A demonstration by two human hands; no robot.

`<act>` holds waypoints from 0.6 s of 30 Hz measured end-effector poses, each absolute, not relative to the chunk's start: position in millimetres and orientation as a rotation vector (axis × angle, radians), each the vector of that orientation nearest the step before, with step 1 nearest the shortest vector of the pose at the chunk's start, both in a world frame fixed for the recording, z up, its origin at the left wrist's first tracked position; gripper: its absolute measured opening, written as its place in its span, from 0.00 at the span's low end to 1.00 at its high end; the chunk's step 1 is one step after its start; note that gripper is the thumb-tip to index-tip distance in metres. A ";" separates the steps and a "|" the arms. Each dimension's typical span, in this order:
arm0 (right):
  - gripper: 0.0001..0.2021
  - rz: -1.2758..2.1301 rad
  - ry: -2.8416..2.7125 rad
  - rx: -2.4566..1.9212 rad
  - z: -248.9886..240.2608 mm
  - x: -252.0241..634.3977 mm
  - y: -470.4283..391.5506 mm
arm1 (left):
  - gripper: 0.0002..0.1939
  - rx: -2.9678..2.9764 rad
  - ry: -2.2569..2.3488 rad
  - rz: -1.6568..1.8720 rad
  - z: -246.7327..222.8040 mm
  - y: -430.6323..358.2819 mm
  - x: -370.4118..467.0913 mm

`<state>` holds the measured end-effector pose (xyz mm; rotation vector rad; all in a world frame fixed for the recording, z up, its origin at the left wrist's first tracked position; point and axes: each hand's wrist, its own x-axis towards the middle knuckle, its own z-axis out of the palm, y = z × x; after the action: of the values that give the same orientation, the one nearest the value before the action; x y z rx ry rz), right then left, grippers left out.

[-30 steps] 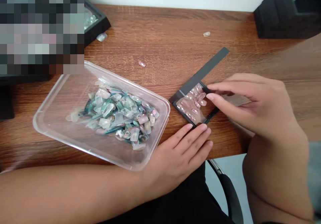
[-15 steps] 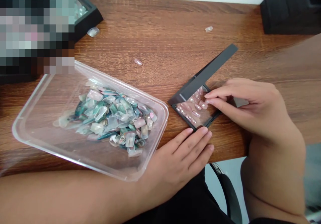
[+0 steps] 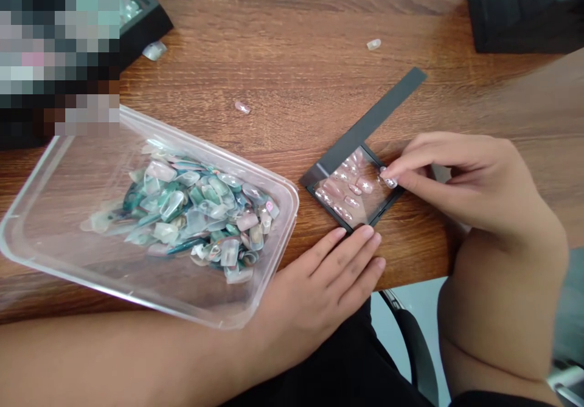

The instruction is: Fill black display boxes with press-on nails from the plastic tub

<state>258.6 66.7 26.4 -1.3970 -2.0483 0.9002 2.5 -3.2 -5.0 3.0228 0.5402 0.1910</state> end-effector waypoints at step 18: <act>0.06 1.133 -1.930 -1.377 26.0 274.6 77.5 | 0.41 2.962 0.556 0.207 -5.5 -6.9 0.5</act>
<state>274.6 77.5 26.0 -1.3771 -1.9302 1.1328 0.5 -6.9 -5.5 2.9619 0.5559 0.2067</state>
